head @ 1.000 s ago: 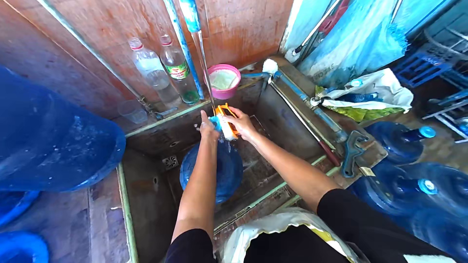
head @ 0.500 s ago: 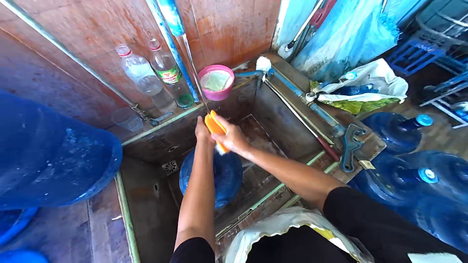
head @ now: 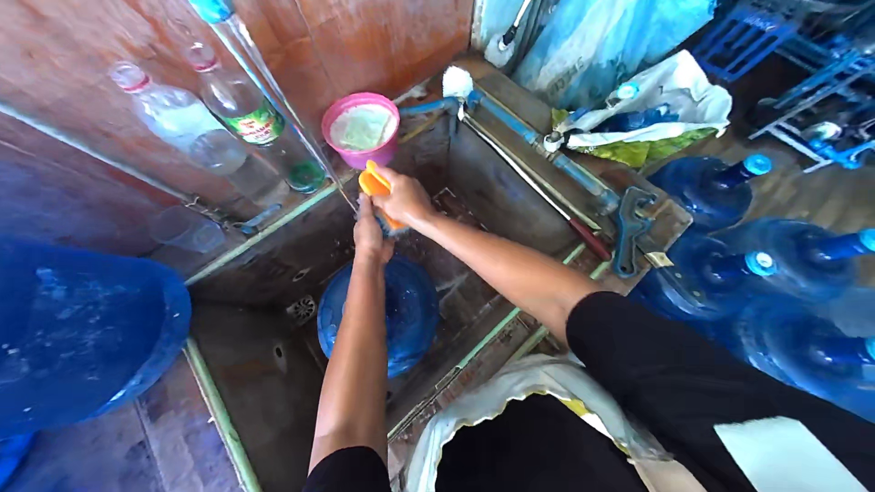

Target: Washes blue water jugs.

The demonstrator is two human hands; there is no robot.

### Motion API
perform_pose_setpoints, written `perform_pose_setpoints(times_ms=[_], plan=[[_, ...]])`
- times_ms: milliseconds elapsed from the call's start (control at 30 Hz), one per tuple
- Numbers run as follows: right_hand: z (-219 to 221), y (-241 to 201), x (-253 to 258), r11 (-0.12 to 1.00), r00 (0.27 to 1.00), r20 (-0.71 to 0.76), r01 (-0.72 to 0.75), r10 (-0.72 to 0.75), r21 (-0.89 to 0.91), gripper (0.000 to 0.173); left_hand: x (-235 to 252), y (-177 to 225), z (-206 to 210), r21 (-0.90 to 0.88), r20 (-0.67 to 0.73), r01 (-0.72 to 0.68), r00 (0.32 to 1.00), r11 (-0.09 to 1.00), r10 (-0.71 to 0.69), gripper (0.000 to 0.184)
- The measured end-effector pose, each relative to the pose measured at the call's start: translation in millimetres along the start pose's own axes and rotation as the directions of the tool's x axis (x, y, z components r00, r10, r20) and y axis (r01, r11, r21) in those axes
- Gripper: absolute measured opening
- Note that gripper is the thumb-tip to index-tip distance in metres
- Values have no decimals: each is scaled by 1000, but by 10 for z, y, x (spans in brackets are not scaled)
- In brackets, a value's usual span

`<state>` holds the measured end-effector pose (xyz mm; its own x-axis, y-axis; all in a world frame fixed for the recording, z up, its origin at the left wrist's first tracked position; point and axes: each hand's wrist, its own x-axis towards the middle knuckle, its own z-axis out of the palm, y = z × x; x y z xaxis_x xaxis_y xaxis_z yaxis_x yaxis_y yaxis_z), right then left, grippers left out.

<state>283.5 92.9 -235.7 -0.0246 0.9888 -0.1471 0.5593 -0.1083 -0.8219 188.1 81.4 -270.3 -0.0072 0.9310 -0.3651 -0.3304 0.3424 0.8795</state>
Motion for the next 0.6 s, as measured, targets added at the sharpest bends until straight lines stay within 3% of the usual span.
perform_pose_setpoints(times_ms=[67,133,200,300,367,467,533,600], plan=[[30,3,-98,998,1000,-27,2,-1,61,66,-27,25,11,12,-65,-31,997,999,32,57],[82,-39,-404,991,998,14,55,-57,122,69,-35,119,-29,-100,-129,-78,990,992,65,57],[42,-91,-445,993,996,61,65,-71,99,67,-31,143,-46,-174,-72,-68,996,982,56,59],[-55,-106,-2,999,1000,5,8,-7,-46,63,-107,74,-42,55,83,-11,997,998,7,65],[-37,-88,38,999,999,-42,-21,19,-45,65,-122,79,-19,125,18,-7,1000,992,5,63],[82,-172,-496,996,999,4,41,-41,84,66,-141,236,-30,-49,-158,-16,987,999,8,59],[18,-196,-485,999,998,55,38,-39,16,65,-125,198,-68,-39,-70,-3,998,999,1,65],[-43,-139,-206,994,999,26,25,-23,-104,65,-87,85,-121,80,69,2,998,997,-8,70]])
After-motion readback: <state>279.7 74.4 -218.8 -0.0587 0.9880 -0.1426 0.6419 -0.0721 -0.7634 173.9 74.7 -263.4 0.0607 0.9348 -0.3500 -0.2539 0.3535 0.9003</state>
